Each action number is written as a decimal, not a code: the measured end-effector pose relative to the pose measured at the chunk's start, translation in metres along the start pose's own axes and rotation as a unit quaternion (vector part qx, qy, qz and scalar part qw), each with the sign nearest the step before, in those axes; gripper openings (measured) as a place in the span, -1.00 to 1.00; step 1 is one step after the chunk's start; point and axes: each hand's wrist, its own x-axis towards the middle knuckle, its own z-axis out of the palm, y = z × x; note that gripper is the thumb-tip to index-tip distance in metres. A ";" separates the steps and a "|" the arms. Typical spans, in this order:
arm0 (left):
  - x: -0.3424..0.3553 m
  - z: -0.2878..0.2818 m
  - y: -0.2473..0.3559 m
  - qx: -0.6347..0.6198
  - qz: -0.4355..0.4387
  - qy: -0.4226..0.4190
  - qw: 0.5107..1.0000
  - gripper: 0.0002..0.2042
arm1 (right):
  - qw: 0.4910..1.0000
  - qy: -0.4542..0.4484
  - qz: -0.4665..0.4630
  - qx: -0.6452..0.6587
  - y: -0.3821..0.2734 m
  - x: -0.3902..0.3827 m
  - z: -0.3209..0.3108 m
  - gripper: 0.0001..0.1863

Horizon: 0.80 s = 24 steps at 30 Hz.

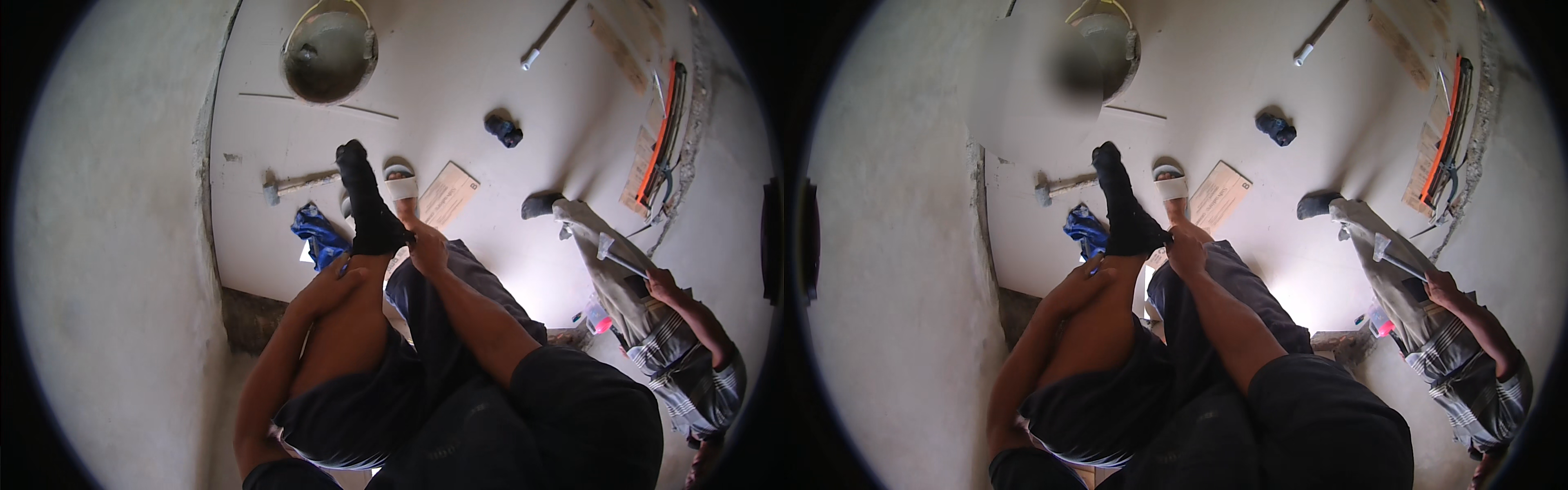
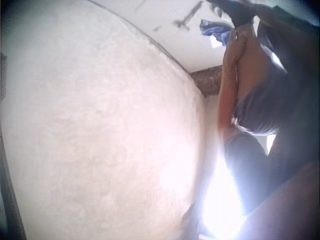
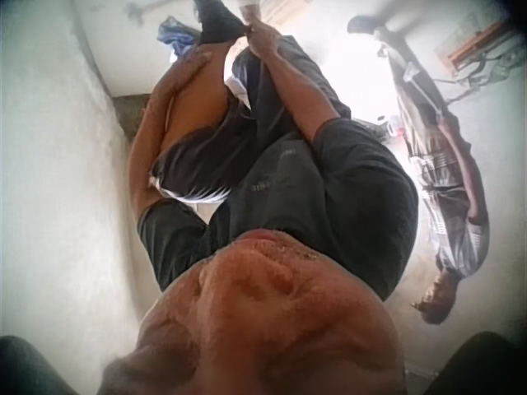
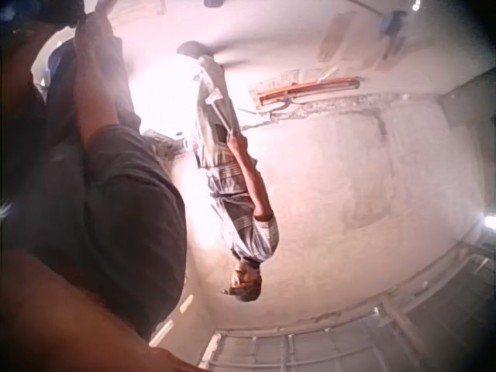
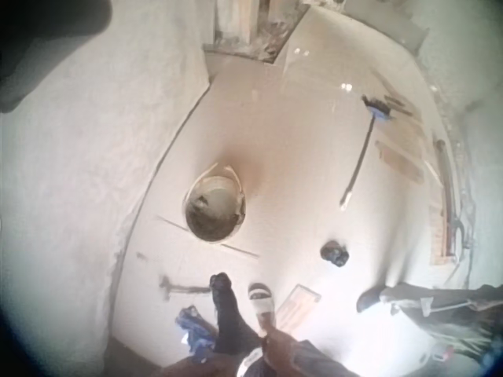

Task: The person cleans the floor with a cloth, spreads cement with a trowel, places a large white tile, and taps it with a rubber mallet. They remove a sock from their left foot and continue tapping the tile to secure it.

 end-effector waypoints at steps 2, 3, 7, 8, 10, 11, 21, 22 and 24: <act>-0.013 -0.004 -0.001 -0.035 -0.015 0.006 0.999 -0.16 | 0.993 -0.082 0.053 0.063 -0.010 -0.012 -0.008 -0.73; -0.017 -0.004 0.000 -0.016 0.004 0.003 1.000 -0.20 | 0.985 -0.132 0.068 0.089 -0.014 -0.015 -0.015 -0.73; -0.012 -0.007 0.002 0.055 0.069 0.015 0.996 -0.36 | 0.964 -0.165 0.030 0.205 -0.021 -0.038 -0.041 -0.69; -0.007 -0.008 0.001 0.070 0.089 0.026 0.993 -0.40 | 0.968 -0.153 0.018 0.199 -0.022 -0.042 -0.044 -0.67; 0.006 -0.006 -0.002 0.158 0.128 0.045 0.978 -0.56 | 0.973 -0.144 -0.020 0.181 -0.023 -0.045 -0.044 -0.64; 0.011 -0.004 -0.006 0.203 0.143 0.063 0.967 -0.62 | 0.973 -0.148 -0.044 0.169 -0.024 -0.046 -0.043 -0.61; 0.058 -0.004 -0.012 0.388 0.184 0.285 0.857 -0.81 | 0.955 -0.247 -0.141 0.078 -0.059 -0.025 -0.029 -0.53; 0.060 -0.004 -0.017 0.363 0.159 0.297 0.869 -0.79 | 0.952 -0.274 -0.126 0.059 -0.061 -0.017 -0.028 -0.54; 0.060 -0.003 -0.028 0.320 0.107 0.287 0.897 -0.77 | 0.931 -0.318 -0.159 0.078 -0.060 0.000 -0.022 -0.55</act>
